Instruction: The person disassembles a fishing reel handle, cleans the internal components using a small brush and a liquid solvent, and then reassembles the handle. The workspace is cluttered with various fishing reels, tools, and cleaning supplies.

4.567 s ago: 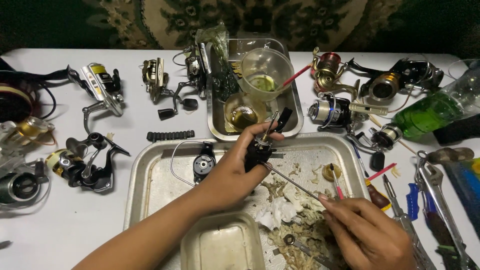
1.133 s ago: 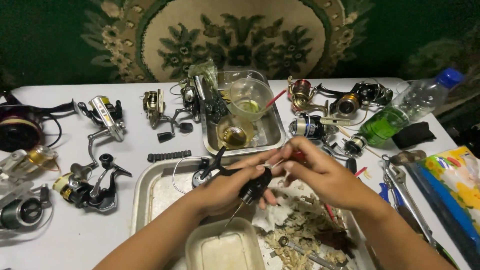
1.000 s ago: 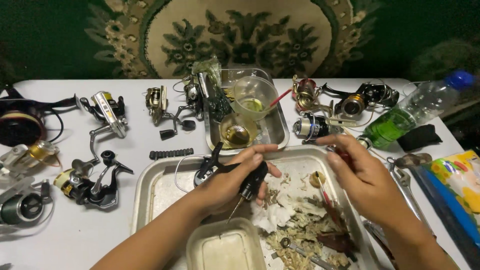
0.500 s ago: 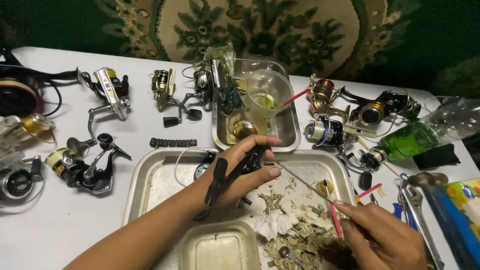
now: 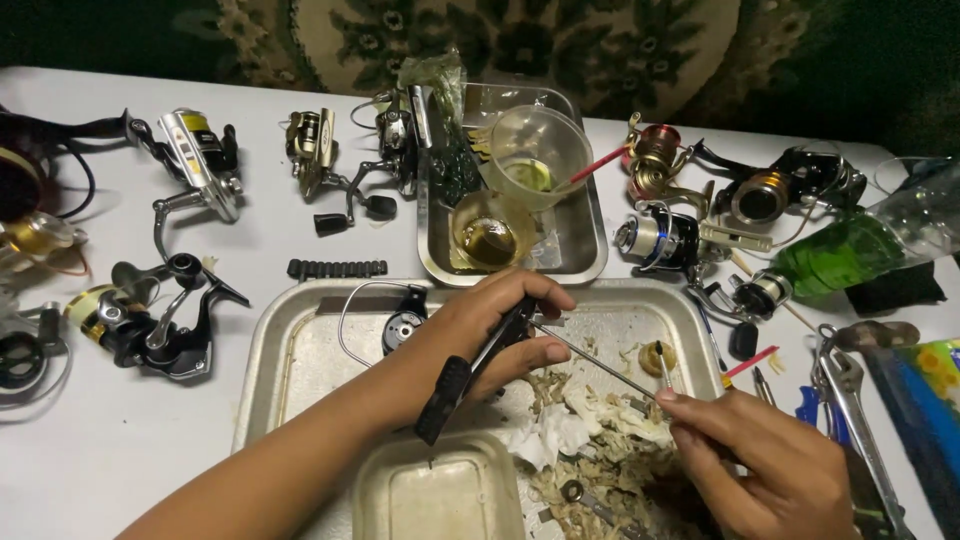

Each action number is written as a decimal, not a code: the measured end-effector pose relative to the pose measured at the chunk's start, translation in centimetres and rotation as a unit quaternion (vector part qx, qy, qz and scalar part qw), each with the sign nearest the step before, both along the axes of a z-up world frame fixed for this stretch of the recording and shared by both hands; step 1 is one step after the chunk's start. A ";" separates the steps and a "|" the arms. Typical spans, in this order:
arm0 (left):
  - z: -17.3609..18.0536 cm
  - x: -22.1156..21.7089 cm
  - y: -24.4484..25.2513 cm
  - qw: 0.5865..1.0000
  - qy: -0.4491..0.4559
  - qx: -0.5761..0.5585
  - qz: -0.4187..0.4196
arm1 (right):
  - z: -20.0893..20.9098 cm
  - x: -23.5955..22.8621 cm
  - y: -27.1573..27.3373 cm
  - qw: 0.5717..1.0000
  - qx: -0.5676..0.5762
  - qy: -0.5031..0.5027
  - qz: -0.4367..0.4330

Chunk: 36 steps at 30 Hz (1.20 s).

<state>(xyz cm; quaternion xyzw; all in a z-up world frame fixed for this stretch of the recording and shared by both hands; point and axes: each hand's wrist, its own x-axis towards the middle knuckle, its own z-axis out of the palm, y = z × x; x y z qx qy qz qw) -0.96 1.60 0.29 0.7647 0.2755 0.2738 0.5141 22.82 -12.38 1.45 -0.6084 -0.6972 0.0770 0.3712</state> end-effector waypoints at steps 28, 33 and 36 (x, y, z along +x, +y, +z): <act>0.1 0.1 -0.4 0.998 0.022 0.057 -0.010 | -1.7 4.5 -0.7 0.940 0.082 -0.315 0.105; -0.1 0.4 -0.6 0.998 0.028 0.052 -0.023 | -0.9 5.9 0.2 0.889 0.085 -0.388 0.227; -0.7 0.6 -0.6 0.996 0.021 0.084 -0.015 | -0.8 5.2 0.7 0.901 0.107 -0.357 0.223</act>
